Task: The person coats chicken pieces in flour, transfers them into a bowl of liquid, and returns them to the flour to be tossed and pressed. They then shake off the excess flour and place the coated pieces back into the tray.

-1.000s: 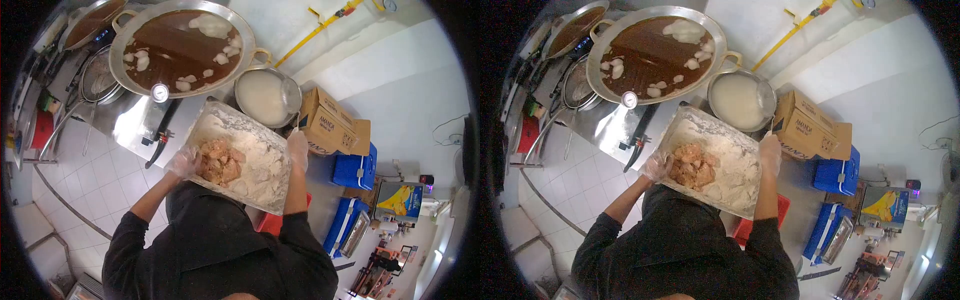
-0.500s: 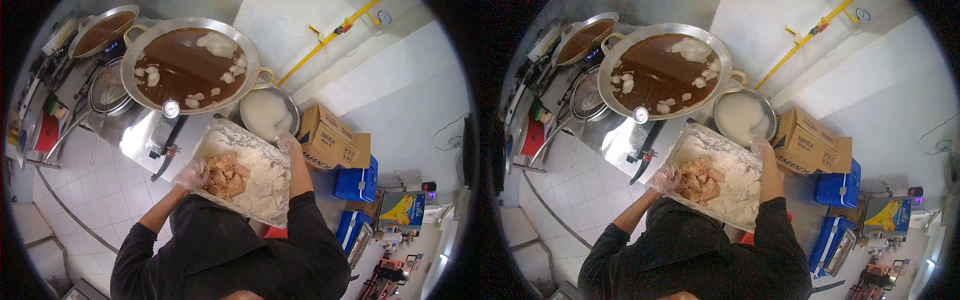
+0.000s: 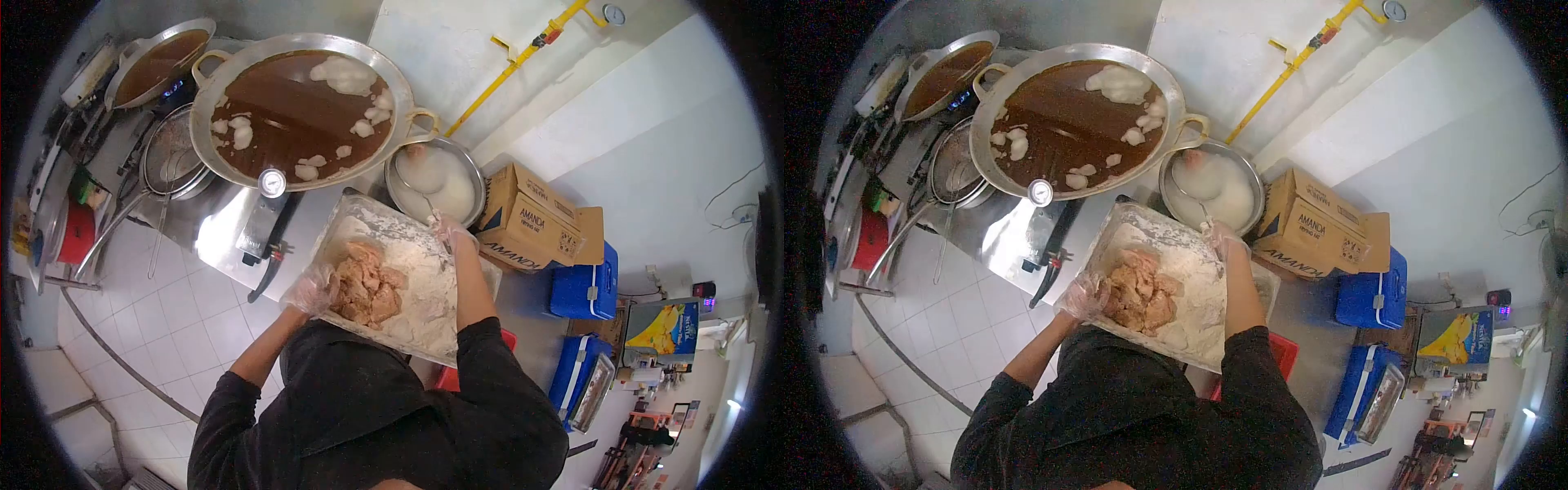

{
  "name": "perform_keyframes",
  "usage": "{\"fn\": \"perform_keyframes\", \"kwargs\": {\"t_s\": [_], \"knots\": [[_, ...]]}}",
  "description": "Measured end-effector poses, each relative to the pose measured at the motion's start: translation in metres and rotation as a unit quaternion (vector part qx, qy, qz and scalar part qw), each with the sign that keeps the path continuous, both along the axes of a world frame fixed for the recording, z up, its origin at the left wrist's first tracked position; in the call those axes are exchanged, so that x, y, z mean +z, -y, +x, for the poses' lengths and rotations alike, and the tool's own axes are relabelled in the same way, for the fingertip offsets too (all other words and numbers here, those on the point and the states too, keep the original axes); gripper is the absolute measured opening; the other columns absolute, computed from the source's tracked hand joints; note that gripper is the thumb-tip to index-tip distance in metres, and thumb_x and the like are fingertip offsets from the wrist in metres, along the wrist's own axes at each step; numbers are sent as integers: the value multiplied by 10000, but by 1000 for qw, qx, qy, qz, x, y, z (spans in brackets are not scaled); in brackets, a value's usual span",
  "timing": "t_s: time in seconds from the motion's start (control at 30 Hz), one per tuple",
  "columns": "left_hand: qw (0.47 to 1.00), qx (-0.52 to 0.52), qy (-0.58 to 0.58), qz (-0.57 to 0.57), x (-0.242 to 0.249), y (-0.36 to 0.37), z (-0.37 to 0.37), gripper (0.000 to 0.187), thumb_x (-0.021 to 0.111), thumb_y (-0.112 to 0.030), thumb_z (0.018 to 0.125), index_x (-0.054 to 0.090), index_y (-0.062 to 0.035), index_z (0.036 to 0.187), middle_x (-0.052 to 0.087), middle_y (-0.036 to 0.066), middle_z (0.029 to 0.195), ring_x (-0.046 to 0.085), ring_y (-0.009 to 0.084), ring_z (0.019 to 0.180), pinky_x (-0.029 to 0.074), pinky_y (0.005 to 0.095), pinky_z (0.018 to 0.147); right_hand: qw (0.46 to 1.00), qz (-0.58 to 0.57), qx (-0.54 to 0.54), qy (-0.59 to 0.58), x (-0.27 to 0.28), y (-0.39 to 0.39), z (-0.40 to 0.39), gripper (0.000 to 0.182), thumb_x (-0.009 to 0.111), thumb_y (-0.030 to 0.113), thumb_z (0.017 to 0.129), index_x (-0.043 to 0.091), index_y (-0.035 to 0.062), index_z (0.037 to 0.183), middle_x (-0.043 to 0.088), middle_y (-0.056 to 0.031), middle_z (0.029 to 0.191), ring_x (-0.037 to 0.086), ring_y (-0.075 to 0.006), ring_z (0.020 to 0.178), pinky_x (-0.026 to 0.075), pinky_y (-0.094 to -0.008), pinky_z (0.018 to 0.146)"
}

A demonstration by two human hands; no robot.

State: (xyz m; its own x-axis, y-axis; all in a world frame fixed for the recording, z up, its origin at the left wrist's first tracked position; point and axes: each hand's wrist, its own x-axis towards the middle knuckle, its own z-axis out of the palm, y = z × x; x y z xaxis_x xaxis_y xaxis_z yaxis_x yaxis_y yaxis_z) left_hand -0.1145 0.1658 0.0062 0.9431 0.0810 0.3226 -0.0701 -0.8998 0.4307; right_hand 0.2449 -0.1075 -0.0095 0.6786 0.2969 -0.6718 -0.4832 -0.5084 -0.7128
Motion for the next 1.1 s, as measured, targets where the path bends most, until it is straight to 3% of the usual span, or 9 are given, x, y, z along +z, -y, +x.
{"fn": "perform_keyframes", "kwargs": {"t_s": [0.17,0.47,0.6,0.8,0.9,0.93,1.0,1.03,1.1], "knots": [[999,-1,23,28,-24,-2,-3,170,537,-224,894,536,-61,941,582,235,800,595,429,717,496,517,630,985,79,-139,-69,8,4,-23,293,400,349,1013,510,121,867,464,20,643,349,-82,411,213,-223,323],[997,31,-53,-49,7,3,0,194,608,-202,856,553,-67,985,585,180,833,594,394,690,493,498,578,982,25,-188,-23,112,13,-107,373,460,436,990,522,69,977,535,-51,726,399,-134,437,322,-300,373],[999,9,-6,-32,12,4,3,129,562,-203,869,540,-78,893,541,193,742,565,368,617,466,483,532,986,56,-152,31,100,24,-103,454,495,483,969,533,43,1072,541,-51,827,501,-127,591,378,-260,463],[999,29,-25,-33,6,4,3,134,556,-204,876,549,-70,881,552,196,770,574,389,672,476,497,565,979,40,-200,13,92,24,-115,420,528,474,959,567,56,946,552,-41,712,477,-139,493,362,-290,423],[997,17,-48,-59,22,5,2,147,550,-210,887,550,-63,895,559,210,785,581,411,704,487,505,611,952,177,-246,42,44,53,-140,413,521,501,956,570,91,946,549,-18,702,474,-119,490,349,-274,423],[996,22,-51,-65,23,7,0,153,548,-212,891,553,-60,903,564,215,793,585,412,715,488,507,625,959,80,-122,243,14,78,-154,408,512,510,957,563,105,968,540,-8,697,468,-108,495,350,-262,430],[995,36,-52,-73,22,6,2,165,542,-217,898,560,-55,918,575,224,811,593,414,738,491,512,651,961,-24,-62,270,48,86,-198,430,480,517,966,557,98,1020,548,-14,705,489,-123,525,381,-276,459],[995,35,-39,-88,21,5,5,169,537,-217,903,563,-52,931,581,229,825,595,415,752,491,512,660,986,-30,-135,99,112,66,-225,457,457,516,975,560,77,1050,565,-30,718,516,-149,551,412,-302,480],[993,27,-21,-117,17,4,2,180,526,-216,911,568,-47,957,591,238,854,600,417,782,492,514,679,945,-130,-101,281,95,74,-229,503,416,504,986,567,31,1066,596,-81,752,565,-215,613,457,-366,570]]}}
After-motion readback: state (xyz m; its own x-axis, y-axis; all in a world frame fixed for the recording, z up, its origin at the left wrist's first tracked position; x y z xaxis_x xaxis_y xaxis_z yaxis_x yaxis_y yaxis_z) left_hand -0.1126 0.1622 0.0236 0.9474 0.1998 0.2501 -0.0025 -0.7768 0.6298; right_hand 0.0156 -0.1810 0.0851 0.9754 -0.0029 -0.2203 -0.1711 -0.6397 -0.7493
